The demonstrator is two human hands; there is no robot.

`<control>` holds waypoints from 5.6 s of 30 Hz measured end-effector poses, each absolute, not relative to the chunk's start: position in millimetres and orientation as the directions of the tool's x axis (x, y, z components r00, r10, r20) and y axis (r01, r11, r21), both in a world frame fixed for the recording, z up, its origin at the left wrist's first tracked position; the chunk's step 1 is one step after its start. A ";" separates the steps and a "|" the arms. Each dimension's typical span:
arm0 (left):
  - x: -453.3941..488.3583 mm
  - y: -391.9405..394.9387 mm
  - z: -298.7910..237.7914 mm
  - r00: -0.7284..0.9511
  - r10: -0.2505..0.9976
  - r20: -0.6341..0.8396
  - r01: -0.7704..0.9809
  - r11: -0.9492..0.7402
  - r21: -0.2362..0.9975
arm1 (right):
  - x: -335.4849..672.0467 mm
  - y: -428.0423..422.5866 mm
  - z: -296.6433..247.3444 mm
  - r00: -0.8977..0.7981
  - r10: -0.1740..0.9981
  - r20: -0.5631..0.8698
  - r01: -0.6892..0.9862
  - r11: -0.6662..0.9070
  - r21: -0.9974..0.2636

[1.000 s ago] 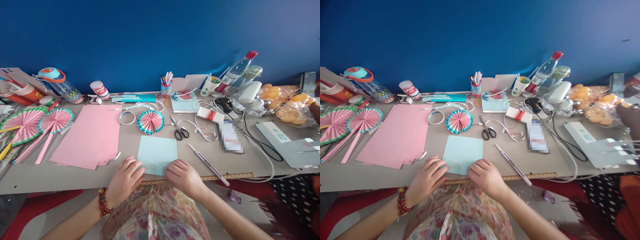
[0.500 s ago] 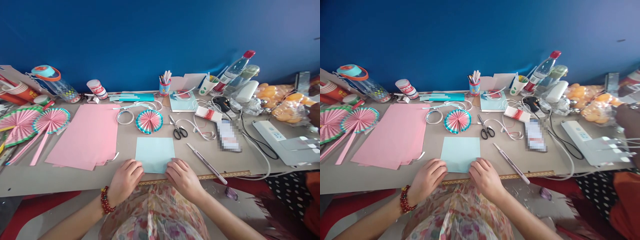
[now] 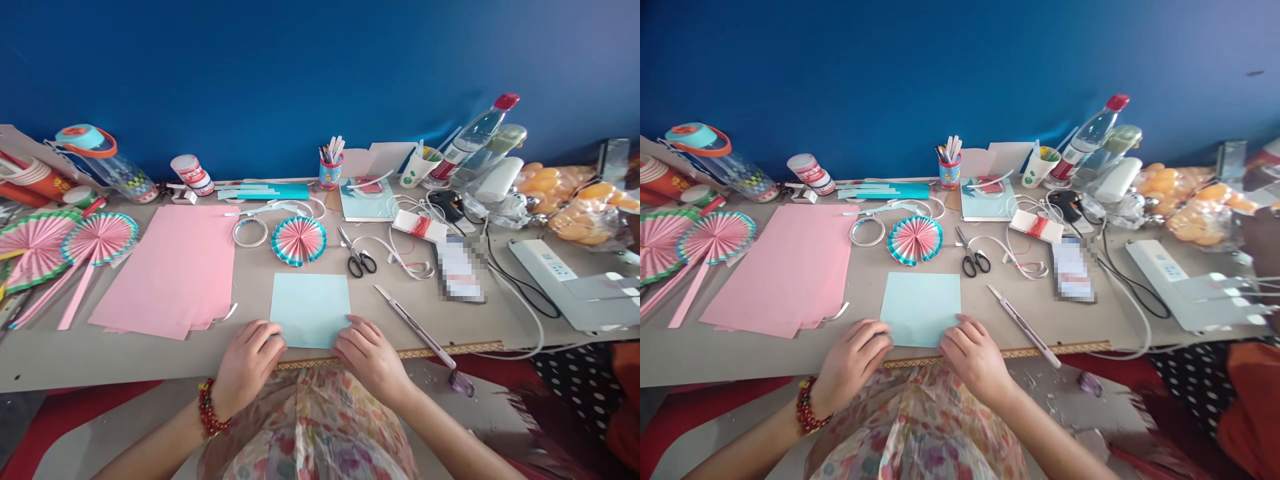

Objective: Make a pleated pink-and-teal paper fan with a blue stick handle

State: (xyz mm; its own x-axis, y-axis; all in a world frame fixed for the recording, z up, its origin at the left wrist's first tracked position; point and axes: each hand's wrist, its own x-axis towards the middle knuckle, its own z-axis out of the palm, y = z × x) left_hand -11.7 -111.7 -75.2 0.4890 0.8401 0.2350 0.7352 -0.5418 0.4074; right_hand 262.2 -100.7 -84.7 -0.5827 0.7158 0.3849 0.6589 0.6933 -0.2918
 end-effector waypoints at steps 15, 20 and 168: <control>-8.8 -99.6 -63.4 0.398 0.909 0.126 0.836 -0.415 0.359 | 259.9 -96.7 -82.0 -0.443 0.855 0.270 0.801 0.512 -0.309; -11.8 -97.6 -66.3 0.384 0.917 0.111 0.857 -0.399 0.327 | 261.8 -97.2 -82.1 -0.428 0.869 0.247 0.810 0.490 -0.322; 30.1 -98.4 -72.0 0.565 0.780 0.271 0.703 -0.626 0.336 | 353.3 -104.8 -79.1 -0.140 0.922 0.362 0.908 0.265 -0.325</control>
